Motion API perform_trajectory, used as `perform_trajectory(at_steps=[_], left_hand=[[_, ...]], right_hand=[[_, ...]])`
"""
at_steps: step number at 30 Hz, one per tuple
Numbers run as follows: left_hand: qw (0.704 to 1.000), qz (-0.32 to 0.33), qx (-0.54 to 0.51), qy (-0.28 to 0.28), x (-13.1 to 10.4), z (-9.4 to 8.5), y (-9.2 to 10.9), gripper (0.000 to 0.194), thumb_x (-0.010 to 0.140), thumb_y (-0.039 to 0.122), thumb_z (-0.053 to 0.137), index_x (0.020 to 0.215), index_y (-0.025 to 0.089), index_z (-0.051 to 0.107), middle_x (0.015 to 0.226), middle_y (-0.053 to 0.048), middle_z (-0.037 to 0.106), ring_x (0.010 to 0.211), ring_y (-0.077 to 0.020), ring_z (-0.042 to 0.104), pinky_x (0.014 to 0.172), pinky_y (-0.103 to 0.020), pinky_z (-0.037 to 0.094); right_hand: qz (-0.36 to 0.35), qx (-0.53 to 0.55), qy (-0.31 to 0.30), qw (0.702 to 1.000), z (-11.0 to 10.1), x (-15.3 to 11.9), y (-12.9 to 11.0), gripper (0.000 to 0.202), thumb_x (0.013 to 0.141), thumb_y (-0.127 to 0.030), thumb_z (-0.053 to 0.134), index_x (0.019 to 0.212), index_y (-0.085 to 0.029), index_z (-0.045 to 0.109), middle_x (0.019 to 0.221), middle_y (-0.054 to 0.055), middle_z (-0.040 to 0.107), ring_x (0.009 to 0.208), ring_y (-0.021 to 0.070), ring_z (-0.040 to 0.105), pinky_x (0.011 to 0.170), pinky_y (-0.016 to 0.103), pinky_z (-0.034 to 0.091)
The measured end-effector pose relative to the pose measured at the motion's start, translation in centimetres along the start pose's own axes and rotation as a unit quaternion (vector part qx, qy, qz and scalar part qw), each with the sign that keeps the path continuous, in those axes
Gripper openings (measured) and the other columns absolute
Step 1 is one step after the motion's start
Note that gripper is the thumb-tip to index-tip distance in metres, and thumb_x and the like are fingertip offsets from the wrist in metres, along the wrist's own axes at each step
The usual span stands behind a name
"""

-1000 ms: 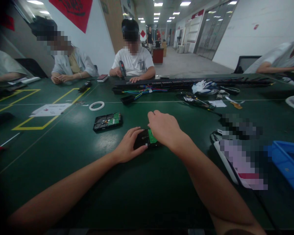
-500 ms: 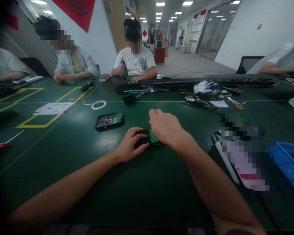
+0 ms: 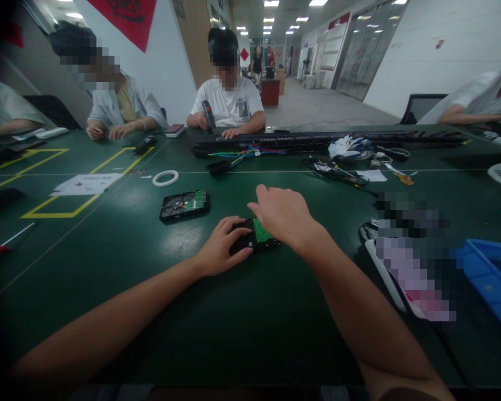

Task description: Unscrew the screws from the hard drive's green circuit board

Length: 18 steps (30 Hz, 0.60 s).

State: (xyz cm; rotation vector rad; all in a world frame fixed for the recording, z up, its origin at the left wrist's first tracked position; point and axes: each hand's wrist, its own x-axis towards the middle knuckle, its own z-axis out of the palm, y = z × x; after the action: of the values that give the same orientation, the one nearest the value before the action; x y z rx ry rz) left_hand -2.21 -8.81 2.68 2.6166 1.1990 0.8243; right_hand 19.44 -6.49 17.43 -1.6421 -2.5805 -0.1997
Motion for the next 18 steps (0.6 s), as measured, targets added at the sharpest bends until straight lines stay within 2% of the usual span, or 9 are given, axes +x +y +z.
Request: perform_trajectory(at_steps=[8,12,18], left_hand=[[1.000,-0.006,0.000,0.008,-0.02,0.15,-0.15,0.045,0.099,0.046,0.071,0.138,0.024,0.064,0.150,-0.014,0.054,0.146,-0.0371,0.046,0.122,-0.063,0.043],[1.000,0.002,0.007,0.010,-0.02,0.27,-0.15,0.044,0.098,0.046,0.072,0.135,0.023,0.064,0.150,-0.015,0.053,0.147,-0.0375,0.045,0.124,-0.062,0.042],[1.000,-0.005,-0.004,0.013,0.00,0.37,-0.02,0.046,0.096,0.044,0.073,0.134,0.022,0.059,0.150,-0.015,0.053,0.146,-0.0376,0.047,0.123,-0.063,0.042]], right_hand=[[0.029,-0.022,-0.017,0.999,-0.54,-0.33,0.18,0.059,0.112,-0.054,0.024,0.118,-0.014,0.067,0.092,0.021,0.079,0.090,0.0373,0.077,0.072,0.041,0.049],[0.023,-0.024,-0.010,0.999,-0.27,-0.20,0.07,0.048,0.113,-0.043,0.031,0.121,-0.012,0.066,0.094,0.022,0.078,0.091,0.0382,0.077,0.072,0.042,0.050],[-0.034,0.070,-0.005,0.997,0.06,0.08,0.50,0.026,0.107,-0.028,0.048,0.121,-0.012,0.065,0.113,0.018,0.077,0.098,0.0295,0.074,0.082,0.039,0.051]])
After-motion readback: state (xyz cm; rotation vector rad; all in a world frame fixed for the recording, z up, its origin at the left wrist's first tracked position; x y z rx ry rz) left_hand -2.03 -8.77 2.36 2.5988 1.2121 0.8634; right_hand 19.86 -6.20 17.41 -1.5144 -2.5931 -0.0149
